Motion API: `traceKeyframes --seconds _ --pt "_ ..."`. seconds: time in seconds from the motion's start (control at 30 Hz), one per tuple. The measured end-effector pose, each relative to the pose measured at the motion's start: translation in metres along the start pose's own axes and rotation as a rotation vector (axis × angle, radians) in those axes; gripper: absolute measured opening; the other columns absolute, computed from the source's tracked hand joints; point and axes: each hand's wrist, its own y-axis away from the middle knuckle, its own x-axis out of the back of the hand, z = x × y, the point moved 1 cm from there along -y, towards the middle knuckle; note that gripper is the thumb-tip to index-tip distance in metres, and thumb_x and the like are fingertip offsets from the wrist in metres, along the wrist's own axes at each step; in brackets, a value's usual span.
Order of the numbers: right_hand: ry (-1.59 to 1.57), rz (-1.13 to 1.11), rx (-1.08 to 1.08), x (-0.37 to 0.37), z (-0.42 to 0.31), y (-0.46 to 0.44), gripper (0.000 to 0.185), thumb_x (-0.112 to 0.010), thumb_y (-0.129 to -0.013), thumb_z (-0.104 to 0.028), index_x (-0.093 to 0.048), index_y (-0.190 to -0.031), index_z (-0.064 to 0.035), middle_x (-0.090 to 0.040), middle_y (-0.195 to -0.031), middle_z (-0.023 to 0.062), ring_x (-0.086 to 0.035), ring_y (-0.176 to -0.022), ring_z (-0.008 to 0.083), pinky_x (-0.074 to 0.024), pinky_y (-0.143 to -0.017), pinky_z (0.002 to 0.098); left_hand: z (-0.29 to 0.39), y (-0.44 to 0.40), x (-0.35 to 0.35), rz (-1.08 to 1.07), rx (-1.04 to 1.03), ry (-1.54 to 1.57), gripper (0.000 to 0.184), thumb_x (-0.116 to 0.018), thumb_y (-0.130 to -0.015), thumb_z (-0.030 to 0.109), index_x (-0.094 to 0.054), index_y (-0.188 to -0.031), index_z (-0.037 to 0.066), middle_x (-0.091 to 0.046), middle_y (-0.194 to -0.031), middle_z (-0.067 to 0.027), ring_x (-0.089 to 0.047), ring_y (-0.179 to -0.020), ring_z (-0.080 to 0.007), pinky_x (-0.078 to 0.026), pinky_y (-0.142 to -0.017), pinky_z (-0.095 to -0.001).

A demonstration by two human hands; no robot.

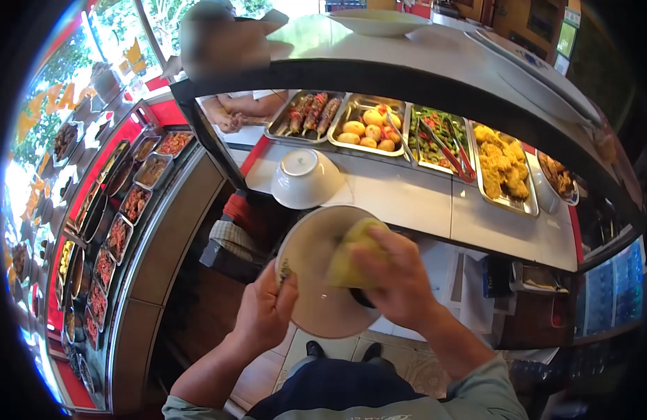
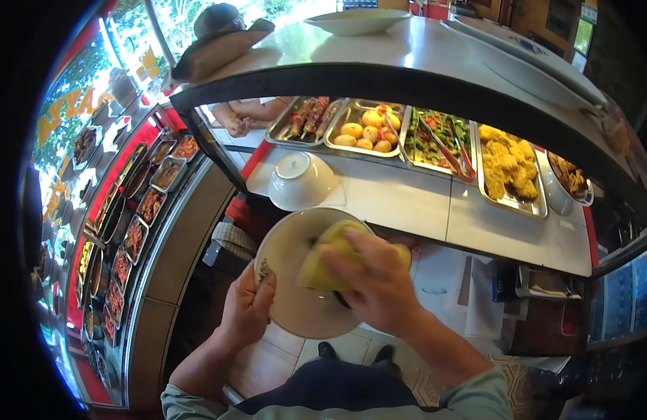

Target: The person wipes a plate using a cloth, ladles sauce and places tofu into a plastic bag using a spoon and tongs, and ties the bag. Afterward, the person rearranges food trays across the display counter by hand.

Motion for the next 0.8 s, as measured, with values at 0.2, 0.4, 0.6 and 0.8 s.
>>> traceKeyframes --seconds 0.2,0.4,0.6,0.8 --pt "-0.115 -0.303 -0.080 -0.022 -0.009 0.053 0.070 -0.073 -0.065 -0.018 -0.054 -0.133 -0.0220 -0.048 -0.126 0.0116 -0.050 -0.110 0.0294 -0.0382 -0.091 0.0408 -0.006 0.010 -0.008 -0.082 0.051 0.005 0.026 -0.048 -0.094 0.013 -0.054 -0.117 0.000 -0.062 -0.071 -0.0172 -0.063 -0.063 -0.0255 -0.047 -0.058 -0.0333" --pt "0.003 -0.173 -0.030 -0.027 0.028 0.087 0.069 -0.073 -0.063 -0.012 -0.058 -0.130 -0.0191 -0.049 -0.129 0.0172 -0.054 -0.106 0.0342 -0.0427 -0.091 0.0416 -0.017 0.027 -0.040 -0.228 0.103 -0.122 0.026 -0.047 -0.096 0.011 -0.054 -0.116 -0.003 -0.066 -0.080 -0.0091 -0.059 -0.073 -0.0060 -0.047 -0.064 -0.0249" --pt "0.046 -0.045 -0.170 -0.030 0.038 0.094 0.064 -0.070 -0.069 -0.011 -0.054 -0.131 -0.0119 -0.046 -0.131 0.0227 -0.052 -0.106 0.0397 -0.0432 -0.091 0.0456 0.003 0.027 -0.052 -0.214 0.079 -0.121 0.029 -0.049 -0.094 0.012 -0.053 -0.120 -0.001 -0.065 -0.076 -0.0142 -0.064 -0.066 -0.0181 -0.048 -0.059 -0.0296" --pt "-0.571 -0.314 -0.317 -0.028 0.019 0.157 0.056 -0.066 -0.072 -0.006 -0.056 -0.127 -0.0092 -0.050 -0.125 0.0218 -0.057 -0.102 0.0313 -0.0490 -0.087 0.0369 -0.002 0.033 -0.039 0.019 0.082 -0.203 0.027 -0.048 -0.094 0.011 -0.055 -0.117 -0.001 -0.065 -0.074 -0.0123 -0.063 -0.066 -0.0117 -0.047 -0.059 -0.0276"
